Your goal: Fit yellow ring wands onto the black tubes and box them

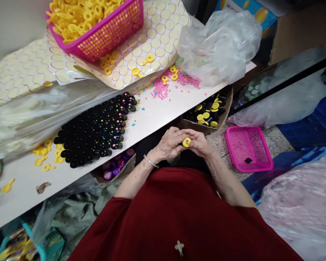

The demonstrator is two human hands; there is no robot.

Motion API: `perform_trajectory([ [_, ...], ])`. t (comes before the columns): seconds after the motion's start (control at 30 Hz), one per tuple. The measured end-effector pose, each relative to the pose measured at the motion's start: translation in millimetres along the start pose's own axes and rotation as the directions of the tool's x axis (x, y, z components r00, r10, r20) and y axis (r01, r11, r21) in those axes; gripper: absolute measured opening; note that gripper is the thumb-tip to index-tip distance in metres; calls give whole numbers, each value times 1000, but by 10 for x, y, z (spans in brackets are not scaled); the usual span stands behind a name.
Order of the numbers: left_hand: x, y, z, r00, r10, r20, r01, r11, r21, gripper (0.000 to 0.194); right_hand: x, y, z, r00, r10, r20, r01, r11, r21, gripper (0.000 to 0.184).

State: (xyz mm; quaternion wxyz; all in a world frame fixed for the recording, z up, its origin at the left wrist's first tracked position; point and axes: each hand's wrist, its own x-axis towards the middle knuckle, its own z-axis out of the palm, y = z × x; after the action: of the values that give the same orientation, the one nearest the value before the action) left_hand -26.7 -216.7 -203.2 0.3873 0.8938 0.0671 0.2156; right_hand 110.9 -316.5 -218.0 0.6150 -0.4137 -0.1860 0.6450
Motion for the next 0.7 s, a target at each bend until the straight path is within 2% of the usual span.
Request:
perform_trajectory([
  [0.13,-20,66,36,994,-24,104,7,986,164,30,-33,-22,-61,999,12,31,-10,998,-58,53],
  [0.27,-20,69,63,990,56,127,-81,977,195,25,-55,5,-64,1000,8,-9,-9,996,-85,51],
  [0.43,-5,-19,118,991,125,56,-132,980,146,21,-27,137,1,992,-71,-106,68,997,-33,43],
  [0.53,32,-120,102,993,121,8,-121,985,122,30,77,161,-119,979,-117,-169,110,993,-53,38],
  [0.6,63,-197,41,991,118,-56,-109,983,146,45,185,88,-319,938,-212,-275,162,968,-193,36],
  [0.63,75,-237,-3,989,115,-97,-98,982,159,49,251,24,-448,886,-305,-349,195,928,-318,35],
  [0.67,82,-276,-52,984,109,-140,-85,982,168,49,324,-53,-589,804,-428,-413,209,854,-477,35],
  [0.7,83,-315,-102,978,101,-184,-69,983,172,44,402,-139,-734,714,-557,-426,196,742,-641,35],
])
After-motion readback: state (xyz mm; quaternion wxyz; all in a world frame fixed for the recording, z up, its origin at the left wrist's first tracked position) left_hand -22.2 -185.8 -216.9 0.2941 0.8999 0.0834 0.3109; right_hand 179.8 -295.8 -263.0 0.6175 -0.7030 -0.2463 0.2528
